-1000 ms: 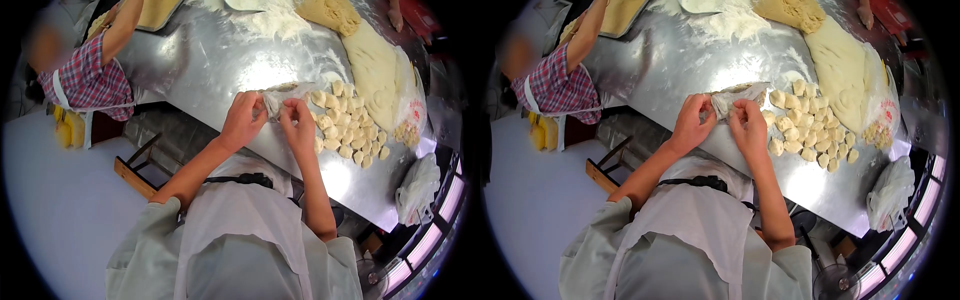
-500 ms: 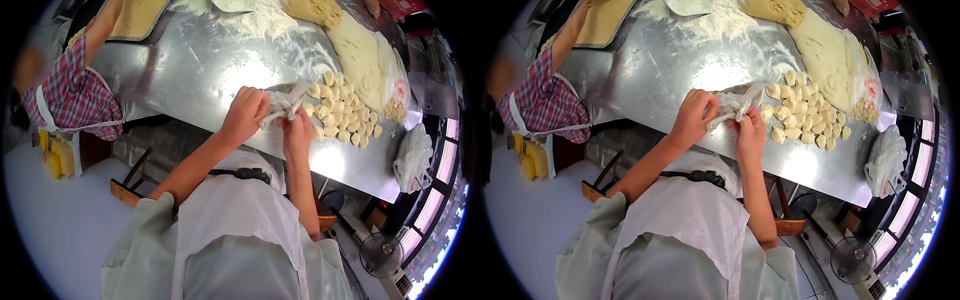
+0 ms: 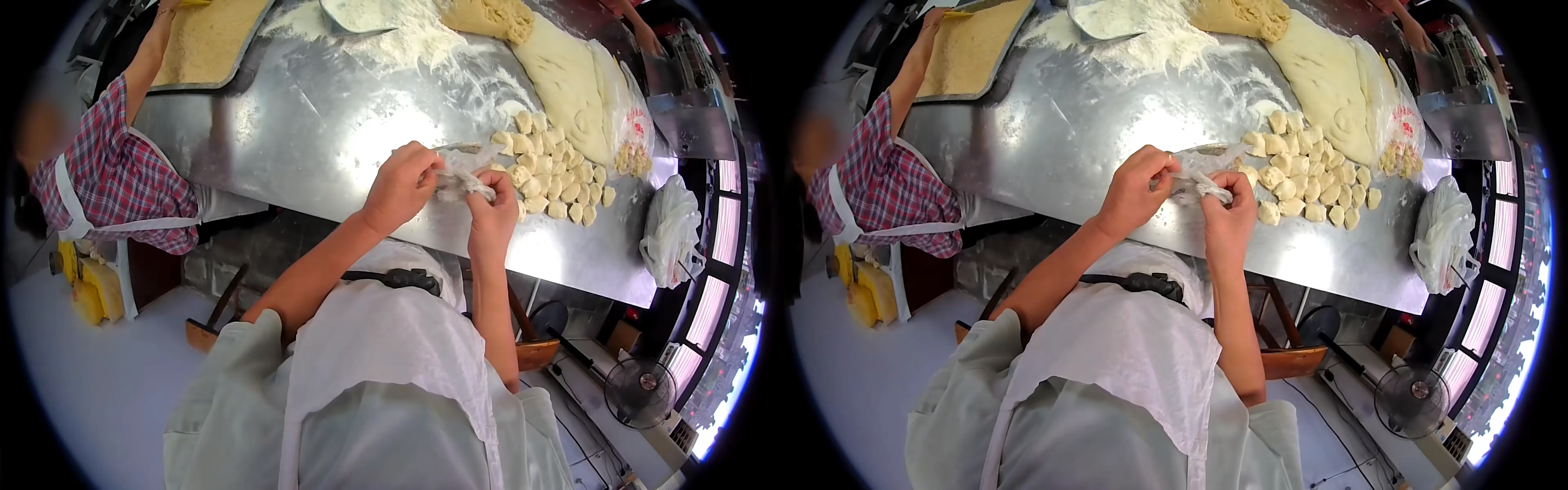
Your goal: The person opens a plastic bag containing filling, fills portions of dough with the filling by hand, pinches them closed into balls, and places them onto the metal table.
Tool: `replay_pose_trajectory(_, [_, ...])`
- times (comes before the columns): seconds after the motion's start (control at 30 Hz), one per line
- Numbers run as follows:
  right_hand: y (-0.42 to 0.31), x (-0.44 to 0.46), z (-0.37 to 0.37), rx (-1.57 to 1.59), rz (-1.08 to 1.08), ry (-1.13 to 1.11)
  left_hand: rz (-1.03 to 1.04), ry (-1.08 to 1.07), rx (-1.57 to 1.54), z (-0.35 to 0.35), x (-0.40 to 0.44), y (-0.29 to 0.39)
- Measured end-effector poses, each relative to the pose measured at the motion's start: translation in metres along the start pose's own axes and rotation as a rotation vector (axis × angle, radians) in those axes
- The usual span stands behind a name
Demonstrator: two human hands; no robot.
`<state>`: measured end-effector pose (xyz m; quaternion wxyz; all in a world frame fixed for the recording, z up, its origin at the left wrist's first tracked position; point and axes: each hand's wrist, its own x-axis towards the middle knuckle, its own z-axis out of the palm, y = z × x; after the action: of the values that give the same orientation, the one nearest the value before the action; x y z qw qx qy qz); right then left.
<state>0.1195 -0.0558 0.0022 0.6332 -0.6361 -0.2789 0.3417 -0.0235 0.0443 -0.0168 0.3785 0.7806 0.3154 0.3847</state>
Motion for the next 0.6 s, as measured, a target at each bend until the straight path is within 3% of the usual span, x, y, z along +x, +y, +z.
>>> replay_pose_trajectory(0.1, [-0.011,0.0,0.01,0.113,0.071,0.024,-0.048,-0.018,-0.025,-0.003,-0.007,-0.002])
replay_pose_trajectory(0.3, [-0.028,0.009,0.032,-0.08,0.08,0.028,-0.034,-0.085,0.001,-0.006,0.002,0.012])
replay_pose_trajectory(0.4, [-0.046,0.019,0.022,-0.033,0.263,0.016,0.012,-0.026,-0.035,-0.002,0.008,0.016])
replay_pose_trajectory(0.5, [-0.065,0.017,0.021,0.006,0.212,-0.077,0.075,-0.036,-0.032,0.002,0.005,0.005])
replay_pose_trajectory(0.6, [-0.087,0.008,0.033,-0.067,0.139,-0.226,-0.004,-0.062,-0.024,0.004,0.005,0.004])
